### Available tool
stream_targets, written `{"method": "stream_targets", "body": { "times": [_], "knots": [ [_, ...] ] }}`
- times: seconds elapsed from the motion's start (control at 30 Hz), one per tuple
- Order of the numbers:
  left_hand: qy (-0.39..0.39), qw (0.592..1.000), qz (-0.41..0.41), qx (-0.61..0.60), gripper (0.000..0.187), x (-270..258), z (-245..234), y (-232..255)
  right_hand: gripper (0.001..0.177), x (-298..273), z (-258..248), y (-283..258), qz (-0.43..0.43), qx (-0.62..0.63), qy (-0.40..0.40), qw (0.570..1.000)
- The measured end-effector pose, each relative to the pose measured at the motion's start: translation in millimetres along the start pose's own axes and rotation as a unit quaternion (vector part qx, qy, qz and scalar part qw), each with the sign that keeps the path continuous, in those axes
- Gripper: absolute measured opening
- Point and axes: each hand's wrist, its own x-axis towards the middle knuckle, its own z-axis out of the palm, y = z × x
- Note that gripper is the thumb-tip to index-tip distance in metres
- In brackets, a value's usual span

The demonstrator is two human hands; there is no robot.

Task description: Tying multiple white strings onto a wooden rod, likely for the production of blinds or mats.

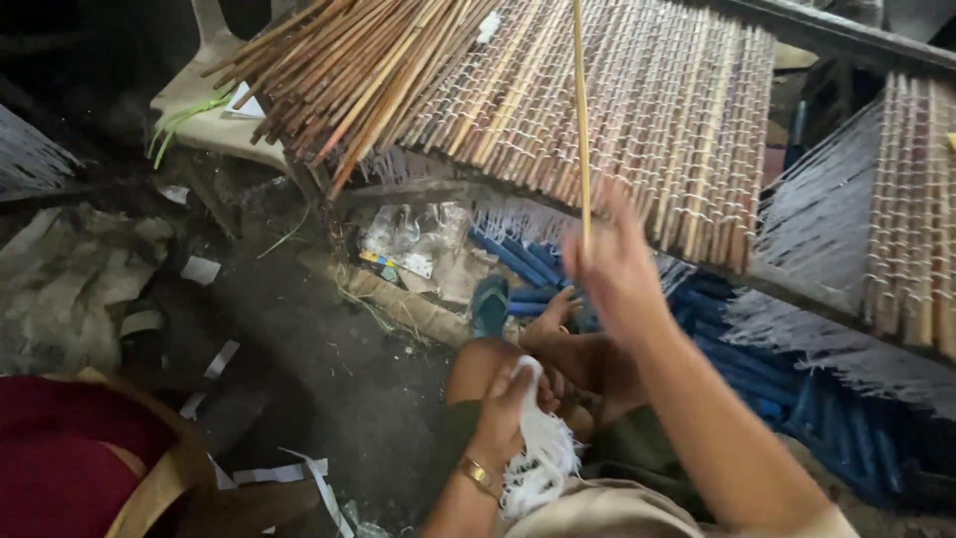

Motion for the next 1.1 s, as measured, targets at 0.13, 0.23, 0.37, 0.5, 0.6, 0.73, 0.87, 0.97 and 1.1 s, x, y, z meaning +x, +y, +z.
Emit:
{"method": "stream_targets", "body": {
  "times": [0.13, 0.23, 0.37, 0.5, 0.6, 0.73, 0.87, 0.97, 1.1],
  "knots": [
    [0.072, 0.985, 0.022, 0.156, 0.033, -2.4, -14.1, 22.6, 0.08, -116.2, -64.5, 81.1, 0.06, 0.241, -0.219, 0.944],
    [0.117, 0.951, 0.184, 0.22, 0.021, 4.8, 20.0, 68.8, 0.047, -159.0, -109.1, 95.7, 0.137, 0.012, -0.097, 0.986],
    [0.197, 0.918, 0.28, 0.202, 0.016, -5.9, 71.5, 121.3, 0.039, -197.0, -150.9, 68.4, -0.062, -0.299, -0.098, 0.947],
    [0.176, 0.921, 0.334, 0.092, 0.033, -18.4, 94.5, 147.8, 0.023, -224.5, -169.2, 65.7, -0.099, -0.358, 0.018, 0.928],
    [0.163, 0.924, 0.339, 0.062, 0.035, -32.0, 106.0, 152.1, 0.022, -235.0, -175.7, 61.1, -0.124, -0.355, 0.04, 0.926],
    [0.189, 0.914, 0.34, 0.113, 0.027, -47.4, 136.1, 147.9, 0.022, -239.7, -178.4, 61.1, -0.147, -0.406, 0.053, 0.9],
    [0.152, 0.918, 0.346, 0.121, 0.025, -49.2, 140.6, 138.6, 0.02, -239.7, -180.5, 60.9, -0.156, -0.396, 0.063, 0.903],
    [0.134, 0.916, 0.35, 0.141, 0.023, -52.9, 147.2, 135.1, 0.025, -239.7, -186.6, 69.6, -0.129, -0.419, 0.052, 0.897],
    [0.143, 0.904, 0.365, 0.171, 0.033, -49.5, 136.9, 132.3, 0.026, -239.3, -187.8, 70.5, -0.156, -0.415, 0.046, 0.895]
  ]
}}
